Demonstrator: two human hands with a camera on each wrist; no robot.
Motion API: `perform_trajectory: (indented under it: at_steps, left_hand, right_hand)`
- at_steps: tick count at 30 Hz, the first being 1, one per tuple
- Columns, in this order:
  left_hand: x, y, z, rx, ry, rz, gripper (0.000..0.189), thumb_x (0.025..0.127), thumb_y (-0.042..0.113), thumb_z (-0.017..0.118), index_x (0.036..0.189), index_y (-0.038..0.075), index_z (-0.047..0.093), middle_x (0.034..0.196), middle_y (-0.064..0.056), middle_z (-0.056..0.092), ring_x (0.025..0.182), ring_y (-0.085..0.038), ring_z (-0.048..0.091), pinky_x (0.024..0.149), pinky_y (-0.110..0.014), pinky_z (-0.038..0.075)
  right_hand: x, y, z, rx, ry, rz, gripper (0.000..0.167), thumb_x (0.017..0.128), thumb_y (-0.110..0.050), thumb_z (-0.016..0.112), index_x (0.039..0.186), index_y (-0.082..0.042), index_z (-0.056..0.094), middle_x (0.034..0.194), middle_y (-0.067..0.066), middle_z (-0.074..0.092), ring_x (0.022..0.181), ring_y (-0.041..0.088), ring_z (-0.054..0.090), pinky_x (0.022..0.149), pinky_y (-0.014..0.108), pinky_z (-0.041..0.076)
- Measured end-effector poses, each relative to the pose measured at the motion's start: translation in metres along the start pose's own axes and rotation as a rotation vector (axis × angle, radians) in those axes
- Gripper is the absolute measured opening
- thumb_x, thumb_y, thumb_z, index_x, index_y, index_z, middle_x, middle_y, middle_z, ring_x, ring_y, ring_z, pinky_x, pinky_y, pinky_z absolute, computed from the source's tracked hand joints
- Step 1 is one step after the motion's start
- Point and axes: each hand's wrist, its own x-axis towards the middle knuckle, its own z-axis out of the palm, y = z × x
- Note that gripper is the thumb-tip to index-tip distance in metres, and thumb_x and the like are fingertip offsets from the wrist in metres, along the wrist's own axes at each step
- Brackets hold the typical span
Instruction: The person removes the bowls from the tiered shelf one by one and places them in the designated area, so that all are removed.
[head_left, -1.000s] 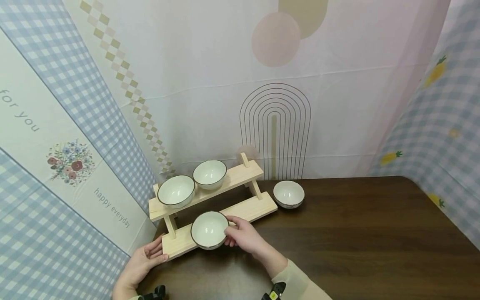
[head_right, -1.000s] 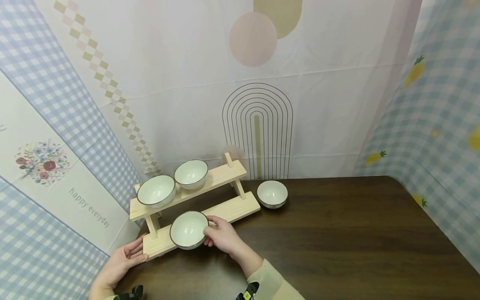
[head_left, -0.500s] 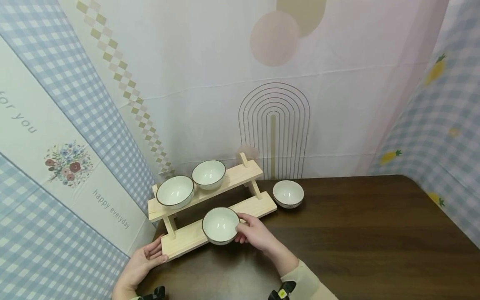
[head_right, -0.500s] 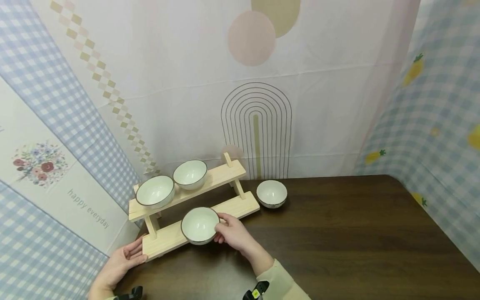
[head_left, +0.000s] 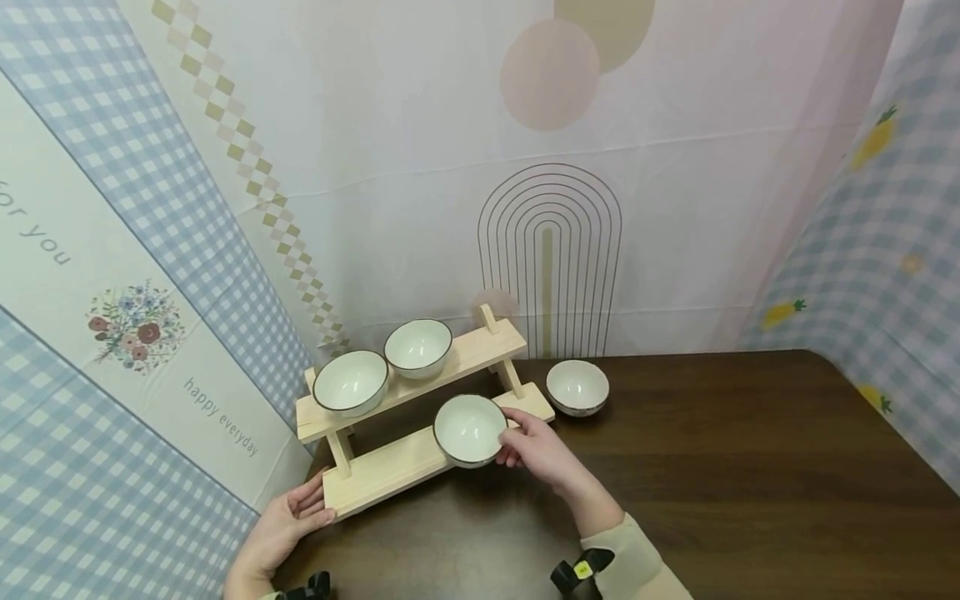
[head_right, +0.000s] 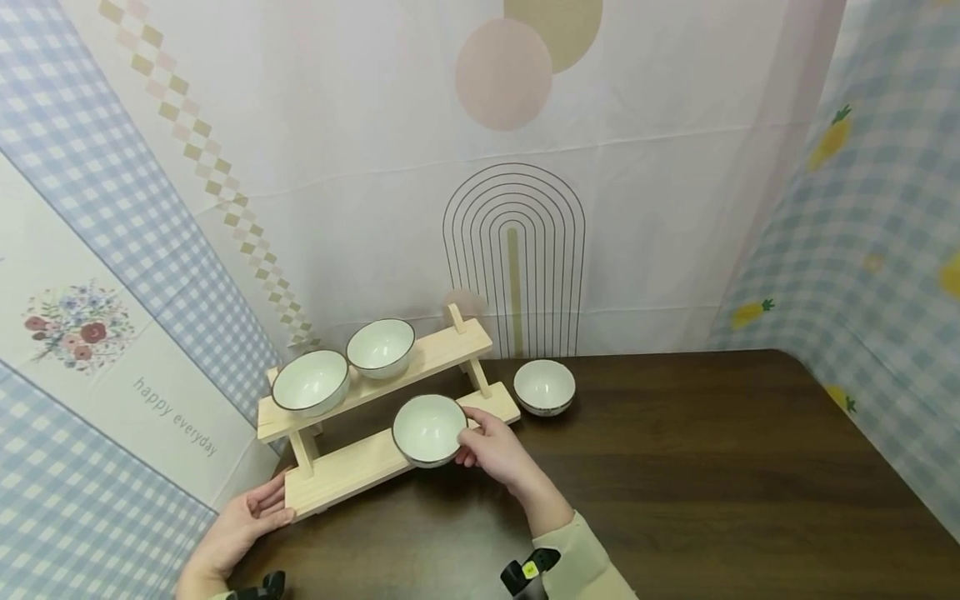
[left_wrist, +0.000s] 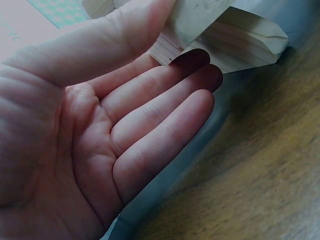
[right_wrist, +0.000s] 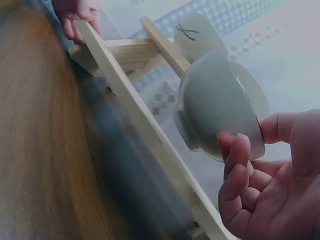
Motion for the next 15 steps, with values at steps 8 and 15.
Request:
perform_trajectory:
  at_steps: [8, 15]
  left_hand:
    - [0.000, -0.001, 0.000, 0.001, -0.001, -0.003, 0.082, 0.096, -0.004, 0.075, 0.157, -0.023, 0.022, 0.159, -0.041, 0.031, 0.111, 0.006, 0.062, 0.097, -0.016, 0.054]
    - [0.002, -0.001, -0.001, -0.020, -0.030, 0.015, 0.083, 0.098, -0.004, 0.074, 0.157, -0.024, 0.019, 0.159, -0.044, 0.027, 0.112, 0.007, 0.062, 0.098, -0.017, 0.054]
  right_hand:
    - [-0.002, -0.004, -0.012, -0.040, 0.007, -0.001, 0.065, 0.099, -0.008, 0.058, 0.158, 0.012, 0.039, 0.079, 0.006, 0.071, 0.068, 0.016, 0.061, 0.063, 0.029, 0.050]
    - [0.000, 0.000, -0.024, -0.065, 0.026, 0.018, 0.064, 0.098, -0.008, 0.059, 0.158, 0.009, 0.041, 0.080, 0.007, 0.071, 0.070, 0.016, 0.062, 0.067, 0.030, 0.053]
